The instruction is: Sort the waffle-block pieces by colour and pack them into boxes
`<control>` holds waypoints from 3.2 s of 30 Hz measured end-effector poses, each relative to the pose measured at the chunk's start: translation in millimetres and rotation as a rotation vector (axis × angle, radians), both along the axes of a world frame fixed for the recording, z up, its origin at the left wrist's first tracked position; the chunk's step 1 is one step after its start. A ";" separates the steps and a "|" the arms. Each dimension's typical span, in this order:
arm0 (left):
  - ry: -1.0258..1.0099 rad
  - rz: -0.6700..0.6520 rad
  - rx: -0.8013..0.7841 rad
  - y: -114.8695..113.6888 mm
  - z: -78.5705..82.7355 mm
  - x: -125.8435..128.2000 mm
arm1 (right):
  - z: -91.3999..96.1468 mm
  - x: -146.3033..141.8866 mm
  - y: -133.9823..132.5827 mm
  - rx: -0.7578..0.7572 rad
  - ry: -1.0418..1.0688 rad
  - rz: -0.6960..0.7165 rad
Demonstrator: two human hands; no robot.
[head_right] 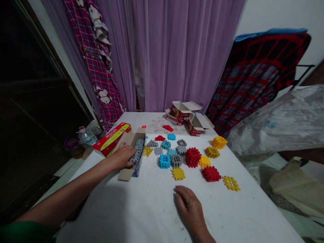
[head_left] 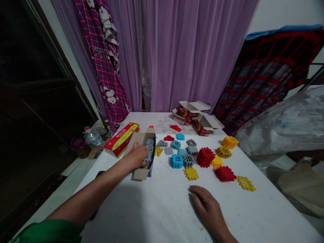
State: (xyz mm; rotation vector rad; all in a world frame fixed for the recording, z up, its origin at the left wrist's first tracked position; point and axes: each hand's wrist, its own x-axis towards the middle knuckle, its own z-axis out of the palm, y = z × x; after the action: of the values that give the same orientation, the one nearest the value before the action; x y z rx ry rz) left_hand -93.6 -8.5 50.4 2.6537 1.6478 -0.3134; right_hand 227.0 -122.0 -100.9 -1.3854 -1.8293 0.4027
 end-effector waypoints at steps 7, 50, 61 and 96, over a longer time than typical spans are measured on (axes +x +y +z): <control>0.062 -0.001 -0.002 11.3 -5.2 7.4 | -2.2 0.5 -0.1 0.010 -0.009 0.008; -0.058 -0.013 -0.009 8.9 28.1 -24.5 | -4.0 1.1 1.0 0.020 -0.005 0.010; -0.274 -0.188 0.025 -3.0 8.4 136.9 | 5.4 16.8 0.8 -0.038 0.083 -0.128; -0.031 0.095 -0.027 6.9 34.6 -2.3 | 3.7 23.3 1.1 -0.070 0.040 -0.113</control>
State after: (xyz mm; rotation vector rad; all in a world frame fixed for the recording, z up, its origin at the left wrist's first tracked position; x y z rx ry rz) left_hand -96.0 -1.6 85.0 2.5378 1.7397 -0.2895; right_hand 250.3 -120.9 -97.2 -1.5103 -1.7094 0.4361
